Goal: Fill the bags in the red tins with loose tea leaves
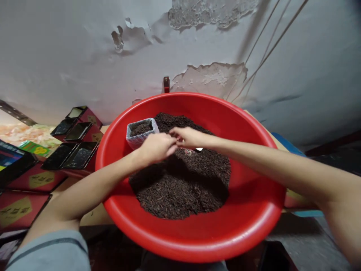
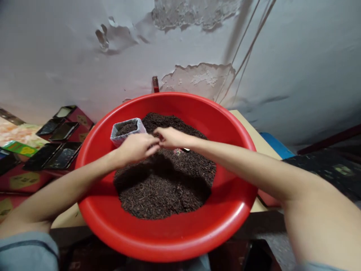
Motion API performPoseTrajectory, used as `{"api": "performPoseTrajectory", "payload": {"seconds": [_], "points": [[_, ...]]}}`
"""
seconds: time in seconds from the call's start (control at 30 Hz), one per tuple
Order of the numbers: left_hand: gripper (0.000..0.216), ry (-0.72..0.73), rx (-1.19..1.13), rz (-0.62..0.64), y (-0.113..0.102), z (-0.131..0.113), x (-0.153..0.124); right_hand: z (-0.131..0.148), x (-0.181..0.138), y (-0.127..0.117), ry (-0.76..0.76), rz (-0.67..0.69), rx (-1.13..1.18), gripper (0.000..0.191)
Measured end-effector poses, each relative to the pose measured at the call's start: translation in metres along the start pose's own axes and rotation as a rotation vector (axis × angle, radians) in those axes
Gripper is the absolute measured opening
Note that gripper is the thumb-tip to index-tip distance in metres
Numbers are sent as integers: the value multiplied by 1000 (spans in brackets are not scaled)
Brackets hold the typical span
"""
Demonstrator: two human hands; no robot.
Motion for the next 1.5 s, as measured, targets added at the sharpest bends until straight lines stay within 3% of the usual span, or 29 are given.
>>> {"api": "performPoseTrajectory", "payload": {"seconds": [0.1, 0.2, 0.27, 0.43, 0.53, 0.6, 0.7, 0.77, 0.87, 0.93, 1.07, 1.13, 1.27, 1.37, 1.5], "points": [[77, 32, -1, 373, 54, -17, 11, -22, -28, 50, 177, 397, -129, 99], [107, -88, -2, 580, 86, -14, 16, -27, -35, 79, 268, 629, -171, 117], [108, -98, -39, 638, 88, -11, 16, -25, -32, 79, 228, 684, -193, 117], [81, 90, -149, 676, 71, -16, 12, -20, -31, 59, 50, 735, -134, 94], [92, 71, -104, 656, 72, -16, 13, -17, -34, 57, 104, 712, -237, 106], [97, 80, -75, 706, 74, -16, 12, -13, -36, 59, 103, 782, -252, 115], [80, 170, -145, 748, 69, -19, 11, -7, -38, 60, 31, 877, -168, 120], [72, 220, -177, 715, 62, -23, 9, -4, -39, 60, 19, 835, -164, 122], [92, 231, -86, 703, 56, -31, 3, -2, -42, 63, 52, 785, -243, 124], [93, 225, -20, 736, 55, -39, -1, 1, -44, 68, 27, 763, -261, 115], [52, 226, -15, 706, 52, -50, -5, 2, -44, 75, -60, 659, -210, 83], [43, 244, -36, 659, 49, -46, -4, 0, -42, 76, -63, 598, -185, 70], [36, 189, -82, 592, 33, -18, 2, -3, -35, 74, -66, 472, -110, 49], [34, 160, -185, 514, 2, 13, 0, 1, -22, 56, -18, 367, -52, 41], [31, -18, -260, 188, -52, 61, -16, 28, 13, 3, -73, 152, -15, 36]]}}
Point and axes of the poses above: each hand's wrist, its own x-axis towards the middle knuckle, its own y-axis out of the palm, z = x × y, the point moved 2 cm from there along x, towards the middle knuckle, and after that the axes turned 8 degrees about z, right-handed, at the moved point
